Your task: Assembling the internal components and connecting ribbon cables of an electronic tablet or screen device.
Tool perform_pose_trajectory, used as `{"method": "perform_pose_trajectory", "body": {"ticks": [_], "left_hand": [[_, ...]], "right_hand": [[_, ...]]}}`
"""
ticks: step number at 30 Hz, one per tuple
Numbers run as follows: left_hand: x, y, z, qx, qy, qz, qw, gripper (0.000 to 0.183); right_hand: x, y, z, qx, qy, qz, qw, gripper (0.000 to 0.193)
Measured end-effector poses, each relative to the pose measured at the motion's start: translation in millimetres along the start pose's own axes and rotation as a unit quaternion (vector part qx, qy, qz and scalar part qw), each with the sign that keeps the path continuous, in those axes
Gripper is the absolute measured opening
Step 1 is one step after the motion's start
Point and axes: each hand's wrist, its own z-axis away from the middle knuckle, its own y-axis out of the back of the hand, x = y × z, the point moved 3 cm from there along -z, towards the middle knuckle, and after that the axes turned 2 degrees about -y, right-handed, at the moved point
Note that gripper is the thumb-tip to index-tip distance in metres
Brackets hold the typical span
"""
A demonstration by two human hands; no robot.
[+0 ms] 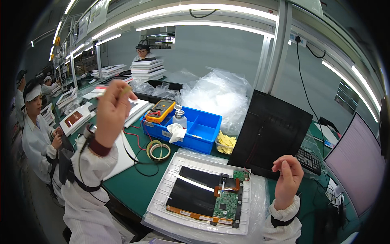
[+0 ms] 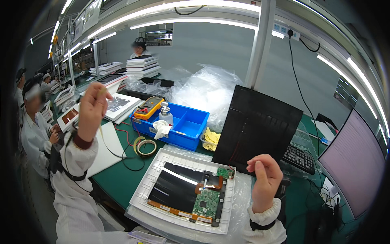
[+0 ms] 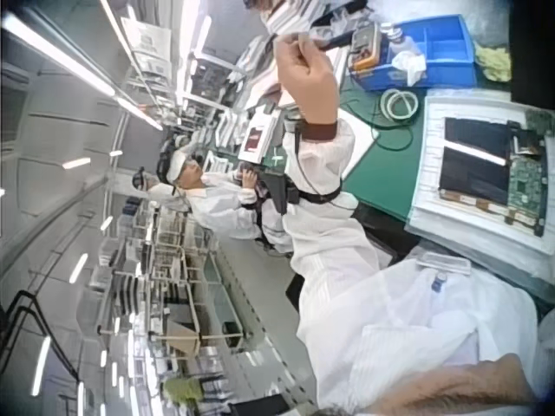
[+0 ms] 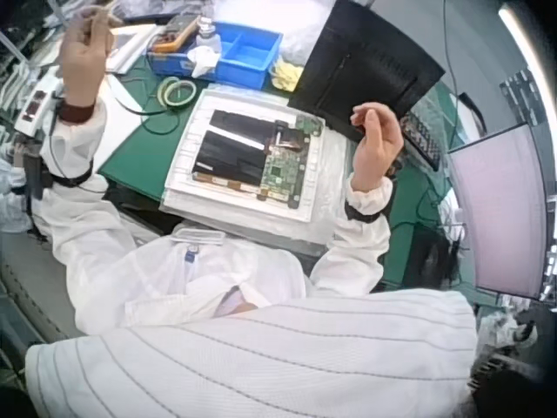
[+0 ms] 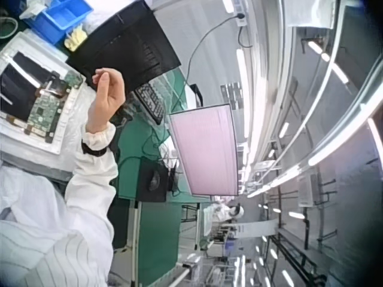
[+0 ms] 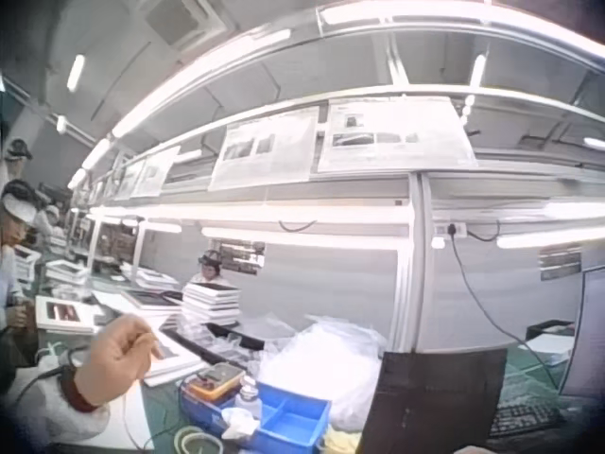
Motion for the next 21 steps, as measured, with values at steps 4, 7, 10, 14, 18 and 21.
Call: {"method": "perform_pose_trajectory", "body": {"ticks": [4,7,10,14,18,21], "left_hand": [[-10.9,-71.2,38.4,-0.051,-0.22,-0.289,0.93,0.009],[-7.2,-106.1,61.3,-0.156,-0.304,-0.403,0.849,0.014],[-20.5,-127.7,73.2,-0.21,-0.295,-0.388,0.847,0.011],[-24.2,-159.7,89.6,-0.253,-0.228,-0.23,0.912,0.008],[-20.4,-172.5,103.7,-0.311,-0.179,-0.117,0.926,0.018],[-16.4,-180.4,111.7,-0.39,-0.129,-0.006,0.912,0.031]], "right_hand": [[18.8,-6.9,8.7,-0.046,-0.082,0.01,0.996,0.009],[33.1,-9.8,12.6,-0.095,-0.126,0.046,0.986,0.008],[48.8,-11.3,17.1,-0.108,-0.145,0.076,0.981,0.009],[58.5,-10.4,19.1,-0.136,-0.145,0.16,0.967,0.01],[67.6,-11.6,18.4,-0.142,-0.162,0.186,0.959,0.011],[75.5,-19.6,26.3,-0.18,-0.211,0.181,0.943,0.013]]}}
